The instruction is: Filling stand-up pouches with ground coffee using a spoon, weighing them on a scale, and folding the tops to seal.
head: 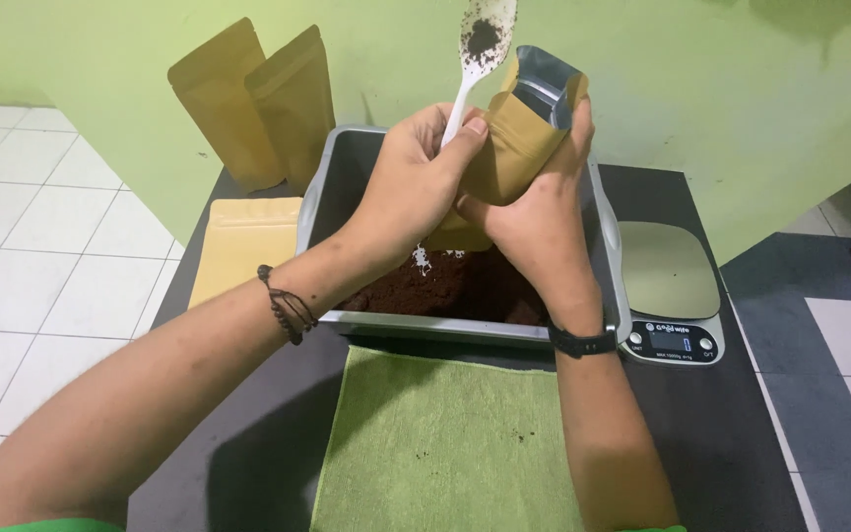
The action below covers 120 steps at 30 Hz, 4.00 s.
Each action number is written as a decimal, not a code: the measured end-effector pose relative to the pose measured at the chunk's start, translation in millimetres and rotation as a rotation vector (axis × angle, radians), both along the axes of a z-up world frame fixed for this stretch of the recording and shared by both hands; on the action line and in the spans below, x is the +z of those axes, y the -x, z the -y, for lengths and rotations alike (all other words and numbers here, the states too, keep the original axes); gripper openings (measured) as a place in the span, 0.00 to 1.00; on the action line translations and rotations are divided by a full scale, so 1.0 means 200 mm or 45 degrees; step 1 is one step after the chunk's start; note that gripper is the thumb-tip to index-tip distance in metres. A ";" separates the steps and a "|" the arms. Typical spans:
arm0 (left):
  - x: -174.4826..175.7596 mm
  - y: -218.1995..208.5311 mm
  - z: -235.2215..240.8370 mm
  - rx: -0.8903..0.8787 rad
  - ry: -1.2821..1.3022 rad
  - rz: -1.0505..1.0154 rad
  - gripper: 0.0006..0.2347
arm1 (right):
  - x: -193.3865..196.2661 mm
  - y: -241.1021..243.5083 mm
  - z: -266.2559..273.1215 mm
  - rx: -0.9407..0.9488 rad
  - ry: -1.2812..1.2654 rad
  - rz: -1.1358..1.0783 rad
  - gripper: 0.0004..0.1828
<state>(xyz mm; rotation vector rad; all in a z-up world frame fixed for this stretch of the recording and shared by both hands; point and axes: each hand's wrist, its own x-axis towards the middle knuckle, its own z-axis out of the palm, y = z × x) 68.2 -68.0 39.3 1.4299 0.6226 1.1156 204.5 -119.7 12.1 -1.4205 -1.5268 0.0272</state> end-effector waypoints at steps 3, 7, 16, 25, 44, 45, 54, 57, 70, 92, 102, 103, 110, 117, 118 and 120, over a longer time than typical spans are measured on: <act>0.04 0.02 0.01 -0.036 0.013 -0.048 0.09 | 0.00 0.00 0.00 -0.009 0.036 -0.047 0.61; 0.06 0.03 0.01 -0.047 0.045 -0.170 0.08 | -0.01 -0.01 0.00 0.076 0.095 -0.085 0.60; 0.16 0.03 0.07 -0.029 0.012 -0.469 0.07 | -0.03 -0.03 -0.03 0.174 -0.096 -0.267 0.65; 0.05 0.32 -0.17 0.034 -0.409 -1.592 0.12 | 0.02 -0.15 0.02 -0.017 -0.098 -0.088 0.57; -0.44 0.26 -0.29 -0.456 -0.993 -2.197 0.10 | 0.11 -0.13 0.06 -0.122 0.152 -0.170 0.60; -0.41 0.25 -0.28 -0.477 -0.928 -2.204 0.09 | 0.12 -0.14 0.06 -0.140 0.159 -0.178 0.60; -0.45 0.33 -0.36 -0.200 -0.945 -2.052 0.14 | 0.12 -0.17 0.07 -0.159 0.171 -0.147 0.60; -0.39 0.38 -0.35 -0.151 -0.931 -2.015 0.14 | 0.12 -0.18 0.07 -0.140 0.119 -0.130 0.59; -0.13 0.46 -0.23 -0.179 -0.355 -1.680 0.15 | 0.13 -0.13 0.07 -0.033 0.224 -0.098 0.60; 0.58 0.35 -0.14 0.046 -0.763 -1.506 0.16 | -0.13 0.06 0.06 -0.159 0.182 -0.065 0.71; 0.46 0.21 -0.16 0.159 -1.179 -1.646 0.14 | -0.15 0.08 0.10 -0.161 0.121 -0.006 0.71; 0.45 0.21 -0.17 0.191 -1.270 -1.630 0.14 | -0.15 0.08 0.10 -0.161 0.117 -0.005 0.70; 0.42 0.19 -0.13 0.302 -1.840 -1.721 0.13 | -0.17 0.06 0.09 -0.156 0.112 -0.007 0.70; 0.47 0.16 -0.06 0.377 -1.892 -1.728 0.08 | -0.16 0.05 0.08 -0.141 0.084 -0.055 0.71; 0.51 0.15 -0.03 0.281 -1.521 -1.837 0.12 | -0.17 0.04 0.07 -0.169 0.077 -0.040 0.73; 0.53 0.19 -0.05 0.246 -1.166 -1.599 0.11 | -0.12 0.02 0.07 -0.179 0.087 -0.075 0.73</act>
